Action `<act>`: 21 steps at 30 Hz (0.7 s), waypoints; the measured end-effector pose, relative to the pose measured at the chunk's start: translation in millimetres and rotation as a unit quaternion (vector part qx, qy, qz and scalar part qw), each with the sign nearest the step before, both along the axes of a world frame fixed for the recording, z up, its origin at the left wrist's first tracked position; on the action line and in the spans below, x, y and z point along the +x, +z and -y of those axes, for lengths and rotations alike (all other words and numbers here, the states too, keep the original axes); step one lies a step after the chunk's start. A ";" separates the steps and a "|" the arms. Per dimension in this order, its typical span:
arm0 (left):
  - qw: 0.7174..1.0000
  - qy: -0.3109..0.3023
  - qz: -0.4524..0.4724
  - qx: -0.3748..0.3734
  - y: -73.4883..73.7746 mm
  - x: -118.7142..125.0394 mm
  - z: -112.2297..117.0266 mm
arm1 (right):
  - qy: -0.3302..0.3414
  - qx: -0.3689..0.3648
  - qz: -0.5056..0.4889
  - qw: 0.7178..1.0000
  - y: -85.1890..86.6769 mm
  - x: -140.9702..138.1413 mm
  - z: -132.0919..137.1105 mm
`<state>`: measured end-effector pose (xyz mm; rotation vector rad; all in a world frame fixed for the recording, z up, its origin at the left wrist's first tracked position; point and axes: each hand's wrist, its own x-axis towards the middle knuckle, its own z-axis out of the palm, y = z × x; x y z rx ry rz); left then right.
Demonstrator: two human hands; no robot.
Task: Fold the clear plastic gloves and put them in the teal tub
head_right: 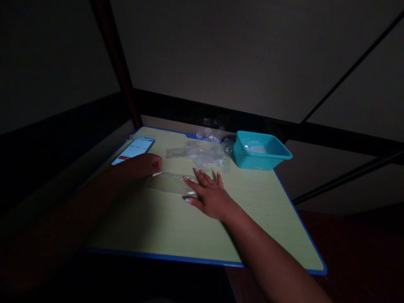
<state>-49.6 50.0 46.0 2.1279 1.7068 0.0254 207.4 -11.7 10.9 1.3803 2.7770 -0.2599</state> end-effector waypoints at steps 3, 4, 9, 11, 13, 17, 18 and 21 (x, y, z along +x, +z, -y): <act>1.000 -0.003 0.006 -0.008 -0.2 -1.1 -1.1 | -0.012 0.000 0.001 1.000 -2.0 5.2 -0.5; 1.000 -0.004 0.007 -0.008 -1.2 -1.8 -1.9 | -0.014 -0.001 0.002 1.000 -2.8 6.2 -0.7; 1.000 -0.006 -0.001 0.011 -9.4 -6.0 -7.4 | -0.013 -0.020 0.004 1.000 -3.6 6.8 -0.5; 1.000 -0.006 -0.004 0.019 -11.9 -7.4 -8.9 | -0.014 -0.025 0.008 1.000 -2.5 6.2 -0.2; 1.000 -0.006 -0.005 0.023 -12.9 -8.2 -9.5 | -0.015 -0.027 0.014 0.999 -1.1 5.6 0.2; 1.000 -0.008 0.000 0.028 -13.0 -8.1 -9.6 | -0.016 -0.029 0.020 0.999 0.9 4.7 0.6; 1.000 -0.007 0.001 0.030 -13.3 -8.1 -9.9 | -0.017 -0.031 0.020 0.999 1.1 4.6 0.6; 0.999 -0.002 0.004 0.035 -15.4 -8.7 -11.7 | -0.021 -0.035 0.018 0.999 0.6 4.8 0.2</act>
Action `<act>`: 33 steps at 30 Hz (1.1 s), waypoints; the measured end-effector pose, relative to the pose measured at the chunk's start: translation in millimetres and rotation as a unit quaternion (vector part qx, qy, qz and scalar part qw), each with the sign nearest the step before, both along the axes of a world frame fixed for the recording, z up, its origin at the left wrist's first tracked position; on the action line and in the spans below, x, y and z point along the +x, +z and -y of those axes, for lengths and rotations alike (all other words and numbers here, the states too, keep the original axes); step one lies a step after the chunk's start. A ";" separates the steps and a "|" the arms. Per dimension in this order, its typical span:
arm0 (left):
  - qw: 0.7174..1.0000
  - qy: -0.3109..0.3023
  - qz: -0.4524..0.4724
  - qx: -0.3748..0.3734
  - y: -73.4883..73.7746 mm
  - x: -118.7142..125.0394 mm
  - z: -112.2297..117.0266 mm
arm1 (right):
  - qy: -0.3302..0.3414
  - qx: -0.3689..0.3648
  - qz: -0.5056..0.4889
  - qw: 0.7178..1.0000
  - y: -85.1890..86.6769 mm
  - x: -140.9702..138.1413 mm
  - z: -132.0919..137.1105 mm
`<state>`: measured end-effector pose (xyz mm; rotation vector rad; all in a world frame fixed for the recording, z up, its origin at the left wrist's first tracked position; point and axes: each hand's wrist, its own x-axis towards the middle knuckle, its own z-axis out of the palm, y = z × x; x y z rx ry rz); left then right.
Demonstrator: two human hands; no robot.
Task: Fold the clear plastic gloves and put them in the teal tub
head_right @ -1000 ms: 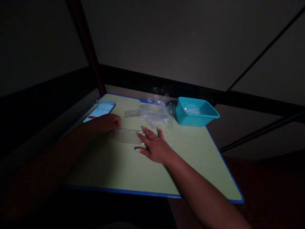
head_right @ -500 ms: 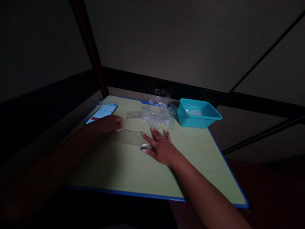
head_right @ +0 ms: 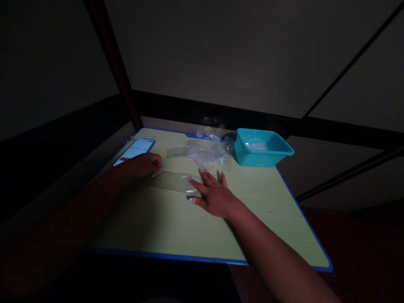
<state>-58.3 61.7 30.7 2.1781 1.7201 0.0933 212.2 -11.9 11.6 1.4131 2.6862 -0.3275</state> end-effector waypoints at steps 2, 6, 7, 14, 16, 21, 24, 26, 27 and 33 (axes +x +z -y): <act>1.000 0.003 0.002 0.000 -2.2 -1.0 -1.7 | -0.001 -0.002 -0.002 1.000 -0.7 0.3 -0.3; 1.000 0.006 0.005 0.000 -6.1 -2.9 -4.2 | -0.001 -0.004 -0.004 1.000 -1.3 0.6 -0.6; 1.000 0.006 0.005 -0.001 -6.9 -3.3 -4.5 | 0.000 -0.004 -0.003 1.000 -1.2 0.6 -0.6; 1.000 0.005 0.003 -0.004 -9.4 -4.7 -5.5 | -0.002 -0.010 -0.002 1.000 1.1 -0.1 0.7; 1.000 0.005 0.003 -0.002 -8.5 -4.3 -5.0 | -0.001 -0.010 -0.003 1.000 1.5 -0.1 0.9; 1.000 0.008 0.006 0.011 -8.4 -4.7 -3.9 | 0.000 -0.006 -0.007 1.000 1.8 0.1 0.6; 0.999 0.019 0.014 0.036 -7.4 -5.6 -2.8 | 0.000 -0.008 -0.008 1.000 2.4 -0.4 0.6; 0.997 0.032 0.023 0.067 -3.7 -3.4 -0.9 | -0.001 -0.009 -0.006 1.000 2.9 -0.9 0.7; 0.995 0.039 0.030 0.085 -1.3 -0.6 0.7 | -0.001 -0.009 -0.004 1.000 3.1 -1.1 0.8; 0.956 -0.070 0.159 0.237 -4.3 34.7 21.3 | 0.002 -0.003 -0.001 1.000 1.5 -1.2 0.3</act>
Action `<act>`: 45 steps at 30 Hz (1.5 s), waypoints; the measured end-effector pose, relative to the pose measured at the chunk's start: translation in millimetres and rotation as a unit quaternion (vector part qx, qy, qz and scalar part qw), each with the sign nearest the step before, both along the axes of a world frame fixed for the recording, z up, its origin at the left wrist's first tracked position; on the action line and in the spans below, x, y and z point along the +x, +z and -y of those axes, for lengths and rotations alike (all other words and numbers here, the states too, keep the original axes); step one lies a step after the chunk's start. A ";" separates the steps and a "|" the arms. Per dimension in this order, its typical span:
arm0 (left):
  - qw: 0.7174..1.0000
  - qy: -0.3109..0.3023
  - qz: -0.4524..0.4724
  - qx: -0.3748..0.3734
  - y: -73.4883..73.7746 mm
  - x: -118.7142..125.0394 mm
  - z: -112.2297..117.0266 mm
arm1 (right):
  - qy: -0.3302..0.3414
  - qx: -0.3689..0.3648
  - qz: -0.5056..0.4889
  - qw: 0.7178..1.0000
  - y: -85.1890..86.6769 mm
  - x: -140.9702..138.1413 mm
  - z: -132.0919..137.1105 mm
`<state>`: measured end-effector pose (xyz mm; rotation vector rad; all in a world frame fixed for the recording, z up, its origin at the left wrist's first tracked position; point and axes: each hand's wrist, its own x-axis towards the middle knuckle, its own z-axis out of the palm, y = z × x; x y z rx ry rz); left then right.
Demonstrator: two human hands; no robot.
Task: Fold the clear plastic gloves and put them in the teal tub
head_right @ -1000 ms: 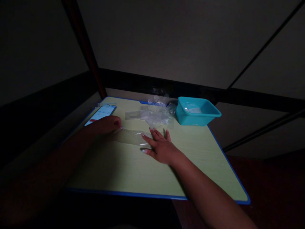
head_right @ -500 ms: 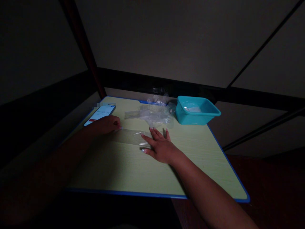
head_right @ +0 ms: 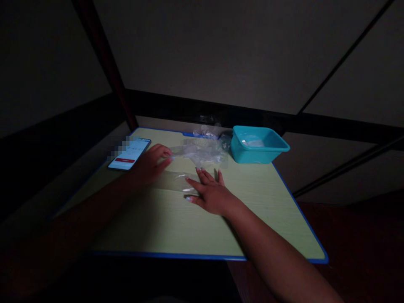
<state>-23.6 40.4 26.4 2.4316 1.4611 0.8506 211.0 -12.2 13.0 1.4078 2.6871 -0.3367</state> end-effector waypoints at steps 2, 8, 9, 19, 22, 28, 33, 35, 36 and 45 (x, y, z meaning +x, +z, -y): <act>0.993 -0.117 -0.007 0.006 -10.8 11.1 9.3 | 0.002 0.000 0.001 1.000 -0.7 0.4 -0.5; 0.967 -0.159 -0.189 -0.071 -34.0 18.1 19.5 | 0.002 -0.002 -0.004 1.000 0.8 0.4 -0.4; 0.965 -0.146 -0.207 -0.072 -35.1 17.0 18.8 | 0.001 -0.002 -0.004 1.000 1.0 0.1 -0.2; 0.951 -0.130 -0.259 -0.110 -30.7 15.0 19.6 | -0.009 0.008 -0.058 0.998 4.1 10.5 -5.2; 0.947 -0.121 -0.271 -0.123 -28.6 15.3 21.0 | -0.100 0.082 -0.139 0.982 10.6 23.2 -15.7; 0.948 -0.110 -0.273 -0.125 -28.3 16.6 22.2 | -0.196 0.090 -0.205 0.955 18.9 53.2 -36.1; 0.948 -0.102 -0.269 -0.133 -27.7 18.3 22.4 | -0.171 0.000 -0.221 0.960 22.1 63.6 -37.9; 0.948 -0.099 -0.271 -0.135 -27.5 18.4 22.5 | -0.167 0.005 -0.259 0.951 23.2 60.4 -36.3; 0.947 -0.098 -0.275 -0.136 -27.7 18.4 22.5 | -0.168 0.012 -0.282 0.945 23.8 57.1 -34.6; 0.954 -0.068 -0.265 -0.118 -38.9 19.7 24.0 | 0.071 -0.071 -0.143 0.985 18.8 7.7 2.5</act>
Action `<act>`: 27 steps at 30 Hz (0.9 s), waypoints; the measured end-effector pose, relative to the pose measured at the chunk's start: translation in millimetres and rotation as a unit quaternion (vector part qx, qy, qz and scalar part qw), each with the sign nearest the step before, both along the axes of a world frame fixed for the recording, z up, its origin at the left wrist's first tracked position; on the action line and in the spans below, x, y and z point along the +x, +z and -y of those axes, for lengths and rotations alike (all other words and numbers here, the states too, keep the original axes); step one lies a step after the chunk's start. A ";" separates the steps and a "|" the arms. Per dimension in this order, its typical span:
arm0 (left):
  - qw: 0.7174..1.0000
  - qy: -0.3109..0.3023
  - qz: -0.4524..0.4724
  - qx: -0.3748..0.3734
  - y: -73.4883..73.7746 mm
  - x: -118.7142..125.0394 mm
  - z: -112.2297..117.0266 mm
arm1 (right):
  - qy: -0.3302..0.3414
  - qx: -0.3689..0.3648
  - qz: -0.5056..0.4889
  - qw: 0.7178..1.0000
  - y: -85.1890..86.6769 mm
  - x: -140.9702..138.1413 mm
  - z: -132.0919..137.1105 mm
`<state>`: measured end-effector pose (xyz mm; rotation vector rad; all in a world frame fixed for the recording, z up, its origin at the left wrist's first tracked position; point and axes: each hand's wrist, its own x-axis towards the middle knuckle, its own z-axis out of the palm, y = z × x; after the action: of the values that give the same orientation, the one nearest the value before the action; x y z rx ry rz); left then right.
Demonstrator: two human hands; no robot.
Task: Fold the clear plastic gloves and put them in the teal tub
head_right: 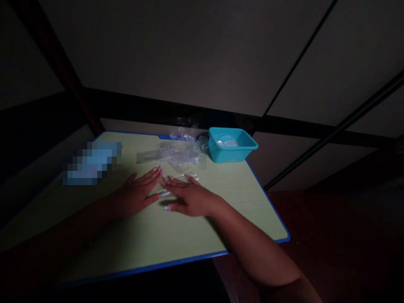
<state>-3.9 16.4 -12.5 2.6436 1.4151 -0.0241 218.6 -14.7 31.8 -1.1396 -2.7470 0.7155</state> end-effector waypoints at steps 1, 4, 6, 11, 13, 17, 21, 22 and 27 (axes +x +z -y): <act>1.000 0.003 0.000 0.000 -0.4 0.5 0.5 | 0.009 -0.007 0.031 0.999 -2.2 -2.1 1.5; 1.000 0.012 -0.006 -0.007 0.7 1.7 2.0 | -0.023 -0.004 0.094 0.995 -6.0 1.1 -1.3; 1.000 0.017 -0.010 -0.009 2.6 2.4 3.0 | -0.068 0.011 0.118 0.991 -5.9 9.4 -7.7; 0.999 0.029 -0.026 -0.021 6.6 3.8 6.0 | -0.210 0.087 0.088 0.970 -6.4 28.9 -29.4; 0.999 0.032 -0.028 -0.018 7.1 4.0 6.7 | -0.265 0.120 0.050 0.955 -9.1 30.3 -36.4; 0.999 0.026 -0.031 -0.016 7.0 3.6 6.2 | -0.343 0.107 0.028 0.933 -13.1 24.2 -42.5; 0.999 0.023 -0.039 -0.023 8.4 2.9 5.5 | -0.368 0.070 0.029 0.927 -13.5 19.8 -42.5; 0.999 0.023 -0.039 -0.024 8.8 2.8 5.4 | -0.369 0.072 0.029 0.926 -14.1 20.0 -42.8; 0.999 0.020 -0.028 -0.025 9.6 3.1 6.0 | -0.351 0.077 0.003 0.933 -26.0 26.0 -49.8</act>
<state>-0.8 10.3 -3.0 2.5928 1.4641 -0.1295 244.6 35.1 5.9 -1.9004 -2.0858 0.3845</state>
